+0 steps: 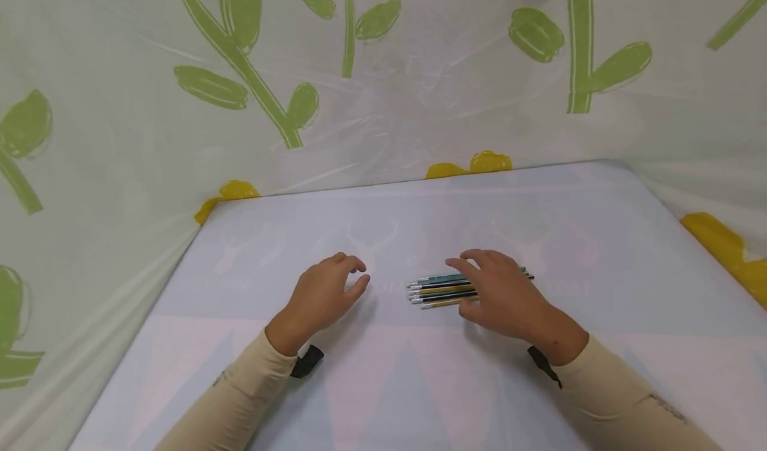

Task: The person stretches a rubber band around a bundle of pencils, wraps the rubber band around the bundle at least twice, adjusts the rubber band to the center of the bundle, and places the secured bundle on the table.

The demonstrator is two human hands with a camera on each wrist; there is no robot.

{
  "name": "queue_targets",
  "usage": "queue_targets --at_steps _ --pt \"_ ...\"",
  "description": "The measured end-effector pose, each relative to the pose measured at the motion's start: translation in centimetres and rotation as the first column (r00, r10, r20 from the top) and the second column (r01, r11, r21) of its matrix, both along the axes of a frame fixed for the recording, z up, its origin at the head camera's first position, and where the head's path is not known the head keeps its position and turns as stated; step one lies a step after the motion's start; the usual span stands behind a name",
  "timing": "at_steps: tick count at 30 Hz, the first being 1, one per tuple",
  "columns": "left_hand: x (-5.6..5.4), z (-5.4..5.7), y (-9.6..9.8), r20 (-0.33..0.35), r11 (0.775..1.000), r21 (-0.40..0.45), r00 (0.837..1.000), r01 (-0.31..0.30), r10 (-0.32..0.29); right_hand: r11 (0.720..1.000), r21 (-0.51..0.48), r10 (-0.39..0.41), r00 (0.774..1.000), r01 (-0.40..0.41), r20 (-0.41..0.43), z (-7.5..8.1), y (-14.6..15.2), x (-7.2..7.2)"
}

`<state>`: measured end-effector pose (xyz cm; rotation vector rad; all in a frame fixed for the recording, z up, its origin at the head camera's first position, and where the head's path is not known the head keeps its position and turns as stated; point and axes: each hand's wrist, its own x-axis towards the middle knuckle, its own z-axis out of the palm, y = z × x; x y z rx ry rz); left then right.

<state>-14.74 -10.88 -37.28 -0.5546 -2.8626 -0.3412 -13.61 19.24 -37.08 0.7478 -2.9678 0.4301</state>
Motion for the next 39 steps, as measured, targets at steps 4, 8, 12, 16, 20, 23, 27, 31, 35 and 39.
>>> queue_targets --at_steps 4,8,12,16,20,23,27,31,35,39 --pt "0.2 -0.1 0.2 0.009 1.000 -0.016 1.000 0.014 -0.014 0.999 0.040 0.024 1.000 -0.025 0.020 -0.4 0.0 0.0" --pt "0.1 -0.3 0.3 0.010 1.000 -0.016 1.000 0.018 -0.018 0.997 0.056 0.053 0.999 -0.053 0.013 -0.7 0.1 -0.1" --pt "0.1 -0.5 0.6 0.023 0.999 -0.032 0.999 0.033 -0.032 0.993 0.085 0.075 0.997 -0.076 0.018 -1.0 0.5 -0.4" --pt "0.3 -0.5 0.8 0.039 0.998 -0.031 0.998 0.050 -0.049 0.989 0.111 0.099 0.995 -0.101 0.023 -1.4 0.5 -0.6" --pt "0.4 -0.3 1.0 0.049 0.998 -0.039 0.997 0.055 -0.053 0.984 0.133 0.120 0.992 -0.122 0.027 -1.4 0.3 -0.9" --pt "0.6 -0.2 1.1 0.053 0.997 -0.056 0.997 0.055 -0.052 0.981 0.144 0.120 0.991 -0.127 0.053 -1.3 -0.1 -1.2" --pt "0.8 -0.2 0.9 0.036 0.996 -0.060 0.998 0.060 -0.058 0.981 0.144 0.120 0.989 -0.131 0.084 -1.5 -0.6 -1.5" --pt "0.8 -0.4 0.9 0.024 0.996 -0.064 0.998 0.061 -0.059 0.981 0.134 0.130 0.989 -0.139 0.075 -1.6 -0.7 -1.5" --pt "0.8 -0.4 1.0 0.038 0.995 -0.075 0.997 0.069 -0.066 0.982 0.131 0.127 0.991 -0.133 0.051 -1.5 -0.6 -1.3" --pt "0.8 -0.5 1.2 0.041 0.994 -0.076 0.996 0.077 -0.074 0.985 0.128 0.112 0.993 -0.117 0.040 -1.4 -0.7 -1.3"
